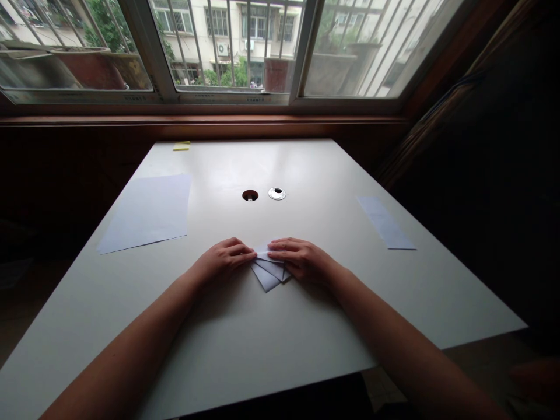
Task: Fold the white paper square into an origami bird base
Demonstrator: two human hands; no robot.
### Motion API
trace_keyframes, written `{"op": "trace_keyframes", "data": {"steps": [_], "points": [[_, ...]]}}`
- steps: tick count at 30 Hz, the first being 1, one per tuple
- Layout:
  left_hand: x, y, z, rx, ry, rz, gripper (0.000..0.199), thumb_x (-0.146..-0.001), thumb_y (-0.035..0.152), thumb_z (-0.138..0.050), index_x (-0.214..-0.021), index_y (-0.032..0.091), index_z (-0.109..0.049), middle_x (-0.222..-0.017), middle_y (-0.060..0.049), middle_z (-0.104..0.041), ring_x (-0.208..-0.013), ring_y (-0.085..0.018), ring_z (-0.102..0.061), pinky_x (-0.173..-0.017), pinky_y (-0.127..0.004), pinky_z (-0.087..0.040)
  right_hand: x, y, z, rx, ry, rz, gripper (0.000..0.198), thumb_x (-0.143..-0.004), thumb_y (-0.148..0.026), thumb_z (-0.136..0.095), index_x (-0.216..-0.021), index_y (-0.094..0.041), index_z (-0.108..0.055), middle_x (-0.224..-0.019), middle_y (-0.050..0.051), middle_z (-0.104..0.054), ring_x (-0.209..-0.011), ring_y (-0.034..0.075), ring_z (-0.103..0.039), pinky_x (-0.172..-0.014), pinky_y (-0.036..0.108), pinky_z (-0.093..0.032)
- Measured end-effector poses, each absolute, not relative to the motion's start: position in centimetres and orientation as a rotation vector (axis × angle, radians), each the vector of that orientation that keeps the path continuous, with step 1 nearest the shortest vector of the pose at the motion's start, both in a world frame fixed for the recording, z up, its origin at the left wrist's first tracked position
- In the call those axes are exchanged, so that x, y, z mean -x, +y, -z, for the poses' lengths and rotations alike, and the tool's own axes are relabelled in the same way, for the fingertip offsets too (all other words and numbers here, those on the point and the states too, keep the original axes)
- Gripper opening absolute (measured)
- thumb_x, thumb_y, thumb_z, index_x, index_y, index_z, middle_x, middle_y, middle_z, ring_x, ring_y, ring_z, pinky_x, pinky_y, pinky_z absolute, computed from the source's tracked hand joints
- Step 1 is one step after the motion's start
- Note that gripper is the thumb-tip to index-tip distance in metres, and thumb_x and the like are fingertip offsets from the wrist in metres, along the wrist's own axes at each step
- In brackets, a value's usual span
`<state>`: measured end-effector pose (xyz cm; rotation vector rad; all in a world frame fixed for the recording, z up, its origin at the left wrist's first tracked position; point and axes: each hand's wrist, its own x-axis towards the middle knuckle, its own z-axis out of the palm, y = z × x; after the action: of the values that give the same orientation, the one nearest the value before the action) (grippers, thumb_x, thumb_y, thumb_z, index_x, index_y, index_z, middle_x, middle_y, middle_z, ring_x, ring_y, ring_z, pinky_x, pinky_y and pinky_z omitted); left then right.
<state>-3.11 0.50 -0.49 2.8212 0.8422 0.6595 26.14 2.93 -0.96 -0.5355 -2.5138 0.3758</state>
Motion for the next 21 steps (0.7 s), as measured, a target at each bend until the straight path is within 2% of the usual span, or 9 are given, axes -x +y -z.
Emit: {"op": "trace_keyframes", "data": {"steps": [7, 14, 18, 21], "points": [[3.0, 0.4, 0.7, -2.899, 0.854, -0.597, 0.038, -0.101, 0.018, -0.044, -0.136, 0.022, -0.056, -0.117, -0.010, -0.068, -0.106, -0.020, -0.060, -0.093, -0.037, -0.056, -26.3, 2.7, 0.4, 0.529, -2.531, -0.373, 0.038, -0.091, -0.024, -0.063, -0.129, -0.023, -0.064, -0.128, 0.011, -0.066, -0.121, 0.024, -0.061, -0.101, 0.044, -0.055], [2.7, 0.2, 1.0, -2.922, 0.902, -0.615, 0.038, -0.101, 0.021, -0.045, -0.138, 0.022, -0.054, -0.117, -0.011, -0.068, -0.104, -0.020, -0.061, -0.093, -0.038, -0.056, -26.3, 2.6, 0.7, 0.542, -2.514, -0.360, 0.039, -0.093, -0.022, -0.060, -0.132, -0.025, -0.061, -0.128, 0.009, -0.067, -0.122, 0.024, -0.059, -0.102, 0.045, -0.055], [2.2, -0.3, 0.9, -2.960, 0.949, -0.591, 0.044, -0.101, 0.025, -0.046, -0.145, 0.024, -0.045, -0.128, -0.011, -0.064, -0.113, -0.023, -0.059, -0.096, -0.041, -0.053, -26.2, 2.5, 0.7, 0.552, -2.518, -0.336, 0.042, -0.092, -0.020, -0.061, -0.134, -0.025, -0.060, -0.128, 0.009, -0.067, -0.122, 0.024, -0.059, -0.102, 0.046, -0.055], [1.7, -0.6, 0.9, -2.990, 0.931, -0.559, 0.043, -0.101, 0.026, -0.046, -0.145, 0.025, -0.046, -0.133, -0.009, -0.062, -0.117, -0.023, -0.057, -0.096, -0.041, -0.051, -26.0, 2.5, 0.8, 0.553, -2.529, -0.325, 0.042, -0.092, -0.020, -0.061, -0.134, -0.025, -0.060, -0.129, 0.009, -0.066, -0.122, 0.025, -0.058, -0.102, 0.046, -0.055]]}}
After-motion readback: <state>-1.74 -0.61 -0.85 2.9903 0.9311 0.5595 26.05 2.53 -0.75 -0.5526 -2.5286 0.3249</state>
